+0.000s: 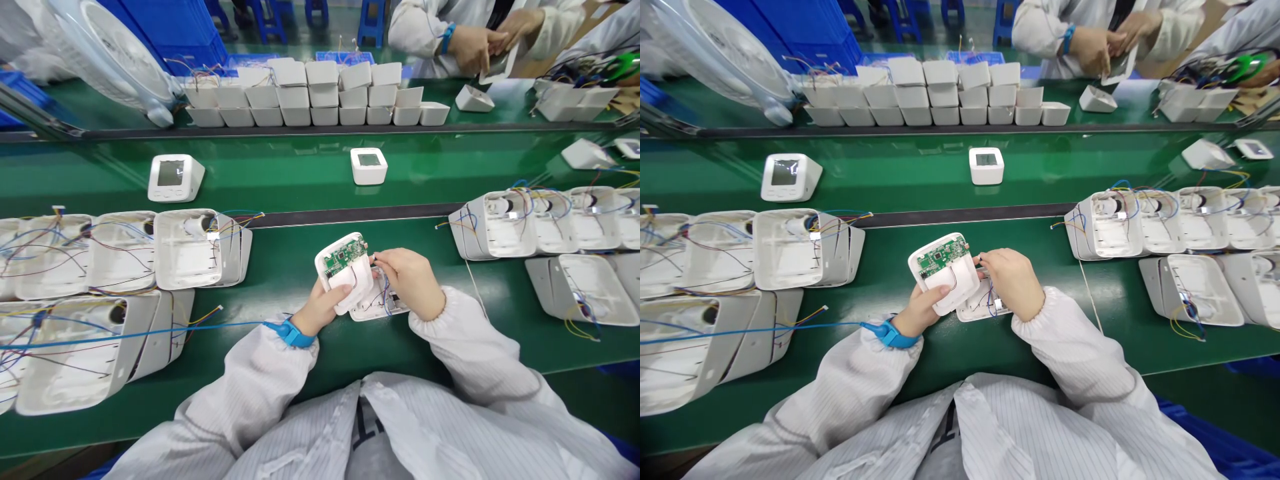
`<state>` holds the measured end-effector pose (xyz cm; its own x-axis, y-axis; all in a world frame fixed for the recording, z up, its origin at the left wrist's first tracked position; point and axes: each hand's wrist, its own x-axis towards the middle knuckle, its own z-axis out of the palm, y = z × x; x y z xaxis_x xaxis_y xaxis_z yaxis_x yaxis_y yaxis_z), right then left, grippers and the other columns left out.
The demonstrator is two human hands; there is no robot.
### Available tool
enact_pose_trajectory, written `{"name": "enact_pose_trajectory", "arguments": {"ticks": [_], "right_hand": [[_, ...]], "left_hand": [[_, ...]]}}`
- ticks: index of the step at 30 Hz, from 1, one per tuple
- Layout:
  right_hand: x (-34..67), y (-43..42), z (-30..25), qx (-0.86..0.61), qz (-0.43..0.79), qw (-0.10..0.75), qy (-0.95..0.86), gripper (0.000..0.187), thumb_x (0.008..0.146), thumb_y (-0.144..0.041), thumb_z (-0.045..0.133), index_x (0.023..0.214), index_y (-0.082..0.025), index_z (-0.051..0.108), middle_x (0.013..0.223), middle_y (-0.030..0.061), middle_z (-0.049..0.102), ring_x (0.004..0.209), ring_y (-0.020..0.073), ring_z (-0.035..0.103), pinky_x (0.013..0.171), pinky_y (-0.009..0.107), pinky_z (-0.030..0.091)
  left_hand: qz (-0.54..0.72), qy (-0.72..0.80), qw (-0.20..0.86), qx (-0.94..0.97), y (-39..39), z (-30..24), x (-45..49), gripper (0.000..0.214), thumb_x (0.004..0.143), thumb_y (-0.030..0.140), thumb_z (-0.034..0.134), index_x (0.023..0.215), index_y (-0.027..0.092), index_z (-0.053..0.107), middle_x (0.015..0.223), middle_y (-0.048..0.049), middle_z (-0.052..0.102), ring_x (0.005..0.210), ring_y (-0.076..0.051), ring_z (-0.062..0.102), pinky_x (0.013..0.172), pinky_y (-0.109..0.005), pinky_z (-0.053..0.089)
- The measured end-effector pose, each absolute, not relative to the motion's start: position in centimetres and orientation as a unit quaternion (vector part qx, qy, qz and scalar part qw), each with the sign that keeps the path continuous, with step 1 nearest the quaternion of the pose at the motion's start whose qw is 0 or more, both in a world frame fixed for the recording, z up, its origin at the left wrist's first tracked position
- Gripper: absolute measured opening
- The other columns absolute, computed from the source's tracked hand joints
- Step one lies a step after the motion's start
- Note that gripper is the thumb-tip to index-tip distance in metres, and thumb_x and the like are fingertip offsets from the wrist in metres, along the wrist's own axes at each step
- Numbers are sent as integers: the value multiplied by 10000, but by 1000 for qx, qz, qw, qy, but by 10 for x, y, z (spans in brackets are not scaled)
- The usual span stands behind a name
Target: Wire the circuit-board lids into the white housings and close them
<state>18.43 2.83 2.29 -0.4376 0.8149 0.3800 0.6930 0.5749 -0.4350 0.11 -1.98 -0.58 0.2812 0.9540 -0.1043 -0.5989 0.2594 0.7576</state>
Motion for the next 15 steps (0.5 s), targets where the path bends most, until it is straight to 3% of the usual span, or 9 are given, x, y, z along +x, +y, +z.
{"name": "enact_pose_trajectory", "arguments": {"ticks": [5, 15], "right_hand": [[188, 29, 31, -465, 110, 249, -842, 195, 937, -235, 557, 799, -188, 687, 779, 43, 723, 714, 181, 658, 669, 301, 479], [177, 11, 45, -428, 255, 298, -814, 197, 924, -320, 589, 781, -199, 654, 742, 11, 691, 668, 139, 617, 656, 264, 463]], "left_hand": [[536, 311, 706, 344, -19, -11, 2, 604, 716, 332, 773, 1268, 151, 606, 1306, -147, 627, 1213, -369, 579, 1069, -516, 430], [529, 353, 651, 415, -26, -13, 3, 638, 715, 367, 783, 1301, 199, 595, 1319, -91, 624, 1289, -365, 506, 1123, -507, 368]]}}
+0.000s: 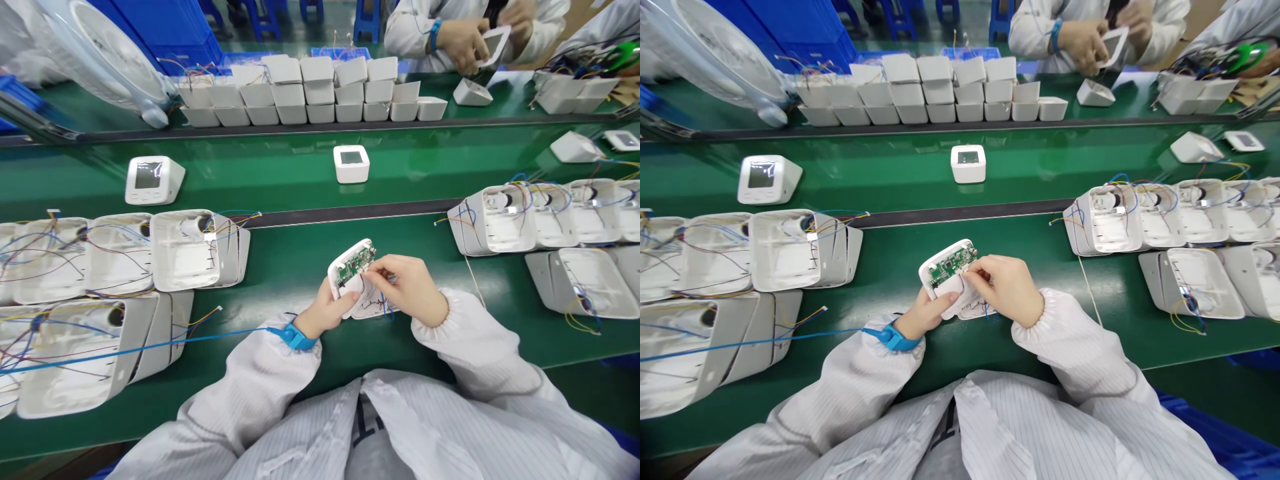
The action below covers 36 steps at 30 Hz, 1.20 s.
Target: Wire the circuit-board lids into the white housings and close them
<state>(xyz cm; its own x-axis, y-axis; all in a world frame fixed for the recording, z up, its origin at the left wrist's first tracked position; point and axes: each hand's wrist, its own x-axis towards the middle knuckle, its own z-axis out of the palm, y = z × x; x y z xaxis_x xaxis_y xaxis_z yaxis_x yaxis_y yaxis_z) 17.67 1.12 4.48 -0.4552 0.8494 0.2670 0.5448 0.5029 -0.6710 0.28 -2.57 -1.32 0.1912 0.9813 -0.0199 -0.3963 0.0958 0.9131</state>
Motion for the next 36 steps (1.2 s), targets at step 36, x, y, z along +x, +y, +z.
{"name": "enact_pose_trajectory", "arguments": {"ticks": [36], "right_hand": [[188, 22, 39, -409, 284, 420, -758, 360, 789, -486, 734, 1034, -242, 634, 863, 16, 716, 762, 182, 678, 695, 311, 549]], "left_hand": [[525, 348, 618, 470, -4, -15, -17, 711, 610, 682, 749, 1074, 142, 729, 1044, -119, 734, 1006, -341, 656, 912, -445, 512]]}}
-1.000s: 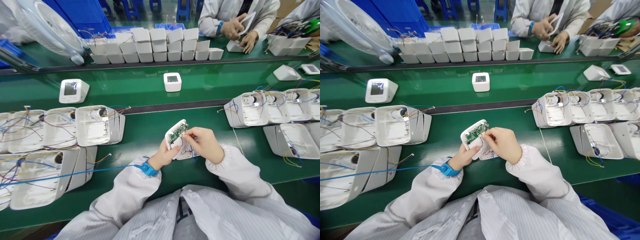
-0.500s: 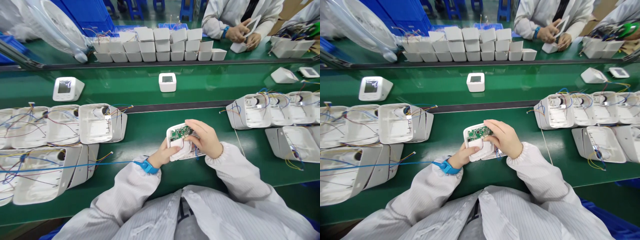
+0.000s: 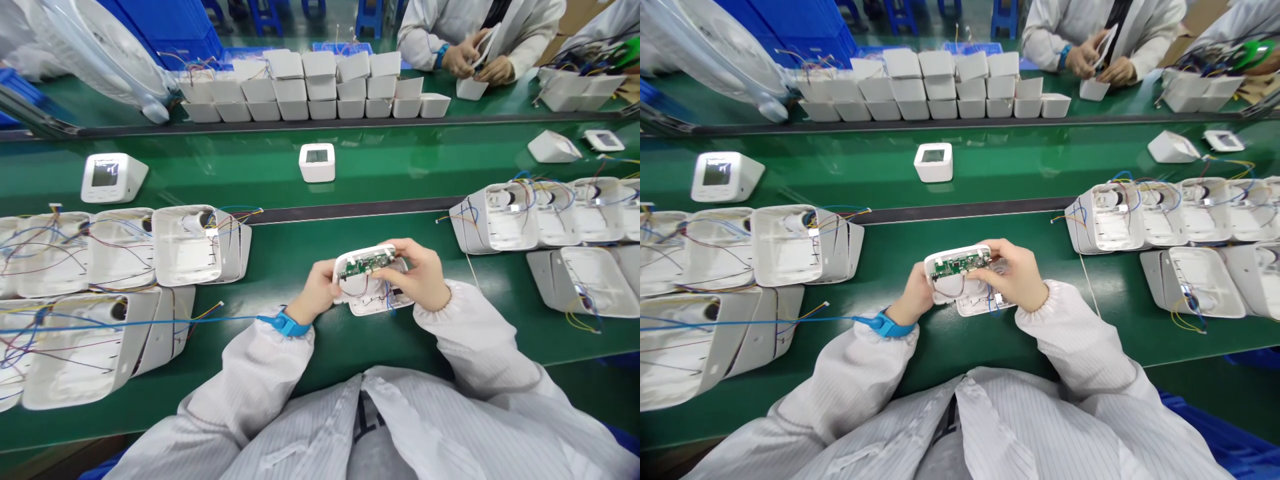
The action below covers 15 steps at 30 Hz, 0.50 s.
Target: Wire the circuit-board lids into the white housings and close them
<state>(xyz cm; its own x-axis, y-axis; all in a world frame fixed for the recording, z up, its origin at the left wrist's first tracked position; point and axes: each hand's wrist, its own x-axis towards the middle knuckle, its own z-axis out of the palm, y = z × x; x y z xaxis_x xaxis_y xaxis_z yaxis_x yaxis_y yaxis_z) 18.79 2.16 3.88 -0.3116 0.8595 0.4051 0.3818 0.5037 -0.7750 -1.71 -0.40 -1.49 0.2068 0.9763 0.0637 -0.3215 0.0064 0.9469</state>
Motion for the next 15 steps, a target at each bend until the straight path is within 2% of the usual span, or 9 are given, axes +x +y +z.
{"name": "enact_pose_trajectory", "arguments": {"ticks": [3, 4, 6, 8, 10, 12, 13, 15], "right_hand": [[189, 22, 41, -352, 230, 445, -791, 95, 881, -332, 639, 851, -243, 624, 827, 19, 701, 793, 178, 655, 722, 330, 518], [188, 23, 41, -325, 194, 429, -820, 103, 912, -268, 580, 821, -247, 625, 834, 17, 704, 817, 177, 647, 748, 342, 501], [183, 23, 39, -271, 114, 359, -886, 215, 941, -185, 498, 791, -254, 636, 850, 5, 711, 850, 173, 629, 777, 360, 459], [179, 24, 36, -221, 59, 287, -930, 252, 956, -166, 480, 783, -251, 643, 854, -5, 712, 864, 166, 613, 780, 360, 428], [179, 27, 35, -193, 43, 267, -943, 230, 959, -163, 481, 834, -248, 654, 883, -2, 711, 913, 168, 607, 810, 366, 418], [185, 33, 36, -214, 53, 310, -925, 134, 941, -209, 537, 975, -254, 659, 1021, 24, 704, 1043, 203, 591, 889, 401, 415], [190, 38, 36, -243, 70, 344, -904, 158, 921, -256, 584, 1068, -252, 642, 1115, 48, 681, 1114, 228, 570, 926, 422, 412], [200, 47, 33, -310, 133, 391, -857, 348, 882, -347, 647, 1203, -229, 578, 1225, 94, 626, 1166, 257, 549, 941, 427, 433]], "left_hand": [[585, 401, 496, 502, 3, -12, -21, 724, 781, 772, 477, 1099, 174, 733, 1254, -126, 656, 1234, -349, 539, 1087, -463, 381], [584, 412, 470, 517, 3, -10, -21, 712, 801, 761, 454, 1121, 185, 725, 1297, -124, 630, 1273, -344, 507, 1122, -463, 336], [539, 423, 449, 574, 2, -7, -17, 673, 743, 698, 618, 1188, 197, 688, 1330, -129, 602, 1287, -352, 487, 1149, -468, 286], [461, 433, 434, 642, -1, -6, -11, 813, 621, 567, 805, 1317, 207, 586, 1376, -138, 555, 1299, -369, 462, 1149, -489, 277], [392, 453, 406, 690, -3, -6, -6, 960, 616, 464, 832, 1445, 221, 414, 1430, -144, 485, 1320, -366, 430, 1139, -516, 288], [372, 469, 372, 710, -4, -8, -4, 955, 699, 417, 766, 1499, 232, 277, 1457, -152, 426, 1336, -350, 401, 1129, -538, 299], [382, 466, 358, 713, -4, -9, -4, 944, 727, 403, 736, 1508, 234, 233, 1469, -157, 397, 1348, -349, 381, 1129, -547, 295], [429, 430, 350, 713, -4, -12, -5, 957, 742, 404, 711, 1517, 238, 177, 1509, -166, 318, 1381, -365, 326, 1137, -565, 274]]}}
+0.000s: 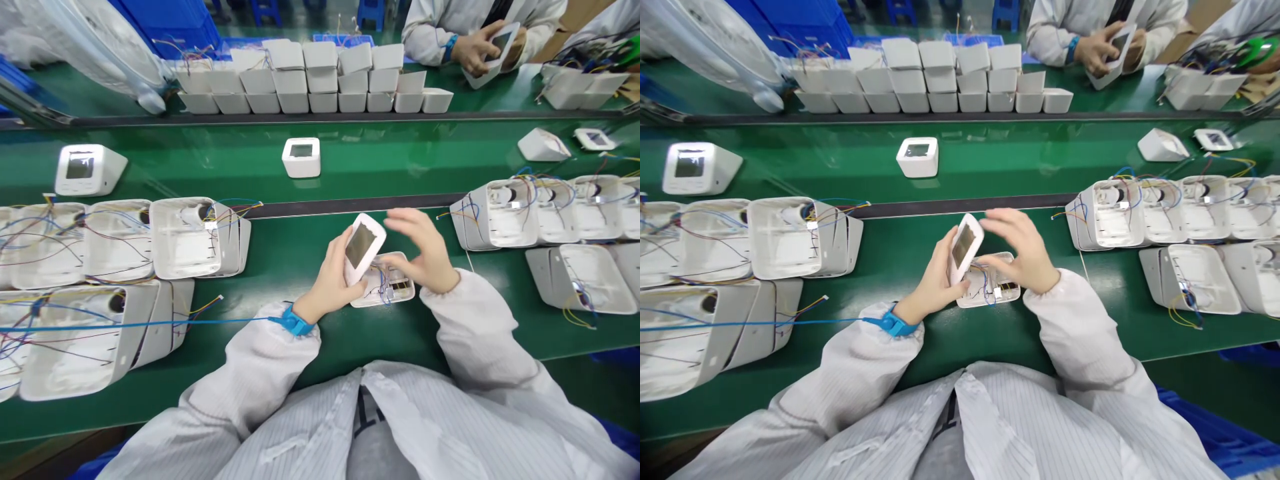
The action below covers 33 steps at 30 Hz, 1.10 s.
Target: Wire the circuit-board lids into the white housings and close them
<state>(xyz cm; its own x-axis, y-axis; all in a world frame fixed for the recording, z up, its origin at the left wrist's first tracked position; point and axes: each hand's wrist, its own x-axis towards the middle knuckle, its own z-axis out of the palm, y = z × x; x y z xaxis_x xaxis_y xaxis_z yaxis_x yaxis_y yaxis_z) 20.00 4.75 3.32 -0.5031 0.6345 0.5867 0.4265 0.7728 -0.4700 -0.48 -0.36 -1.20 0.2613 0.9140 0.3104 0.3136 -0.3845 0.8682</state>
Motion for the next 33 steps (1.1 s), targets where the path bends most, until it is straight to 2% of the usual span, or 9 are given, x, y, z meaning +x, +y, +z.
{"name": "enact_pose_trajectory", "arguments": {"ticks": [2, 4, 6, 8, 10, 13, 19, 25, 33], "right_hand": [[206, 54, 28, -358, 210, 364, -834, 331, 888, -347, 641, 1175, -198, 571, 1134, 95, 645, 1039, 224, 606, 854, 371, 477], [206, 54, 22, -369, 239, 266, -858, 156, 905, -285, 614, 1027, -188, 617, 969, 52, 657, 865, 176, 619, 751, 314, 472], [200, 48, 21, -362, 186, 172, -897, 80, 897, -245, 618, 867, -178, 650, 895, 43, 641, 812, 171, 582, 709, 303, 430], [191, 39, 27, -357, 96, 107, -923, 144, 897, -222, 610, 776, -171, 669, 889, 63, 634, 832, 194, 545, 690, 319, 376], [182, 29, 35, -359, 32, 55, -931, 180, 898, -191, 586, 747, -163, 679, 859, 79, 626, 815, 208, 520, 658, 335, 322], [171, 21, 42, -366, 12, -3, -930, 185, 905, -151, 535, 799, -141, 686, 823, 94, 622, 775, 210, 515, 629, 343, 280], [172, 28, 27, -372, 55, 70, -924, 135, 905, -219, 551, 903, -148, 666, 862, 66, 647, 793, 188, 544, 676, 316, 325], [176, 31, 18, -375, 64, 102, -919, 225, 937, -378, 580, 906, -179, 680, 865, 46, 656, 790, 177, 556, 669, 304, 331], [176, 30, 15, -398, 107, 152, -898, 238, 990, -287, 481, 1023, -222, 708, 897, 41, 666, 813, 162, 587, 670, 287, 368]], "left_hand": [[486, 369, 373, 699, -4, -16, -5, 960, 748, 430, 699, 1518, 238, 158, 1520, -170, 282, 1397, -381, 302, 1134, -569, 279], [529, 311, 417, 670, -6, -21, -4, 911, 775, 454, 676, 1508, 232, 183, 1492, -173, 318, 1384, -379, 339, 1122, -556, 308], [553, 278, 466, 632, -8, -27, -1, 836, 811, 487, 641, 1490, 223, 230, 1446, -175, 376, 1354, -369, 399, 1109, -545, 336], [565, 264, 506, 596, -8, -33, 1, 788, 830, 548, 604, 1469, 217, 282, 1426, -175, 405, 1325, -364, 445, 1100, -542, 353], [572, 262, 527, 571, -8, -38, 2, 752, 821, 611, 582, 1422, 208, 377, 1420, -170, 423, 1304, -364, 470, 1098, -541, 361], [577, 267, 539, 552, -7, -44, 1, 719, 792, 631, 607, 1351, 197, 484, 1411, -157, 454, 1306, -363, 473, 1116, -537, 346], [578, 253, 605, 486, -8, -42, -2, 777, 727, 660, 652, 1327, 184, 519, 1375, -157, 518, 1303, -370, 485, 1138, -531, 324], [585, 254, 627, 448, -8, -31, -1, 781, 670, 630, 704, 1289, 182, 544, 1325, -142, 555, 1270, -380, 516, 1114, -524, 374], [591, 261, 609, 460, -11, -23, 3, 745, 690, 654, 681, 1274, 209, 553, 1317, -133, 564, 1298, -395, 491, 1128, -557, 351]]}}
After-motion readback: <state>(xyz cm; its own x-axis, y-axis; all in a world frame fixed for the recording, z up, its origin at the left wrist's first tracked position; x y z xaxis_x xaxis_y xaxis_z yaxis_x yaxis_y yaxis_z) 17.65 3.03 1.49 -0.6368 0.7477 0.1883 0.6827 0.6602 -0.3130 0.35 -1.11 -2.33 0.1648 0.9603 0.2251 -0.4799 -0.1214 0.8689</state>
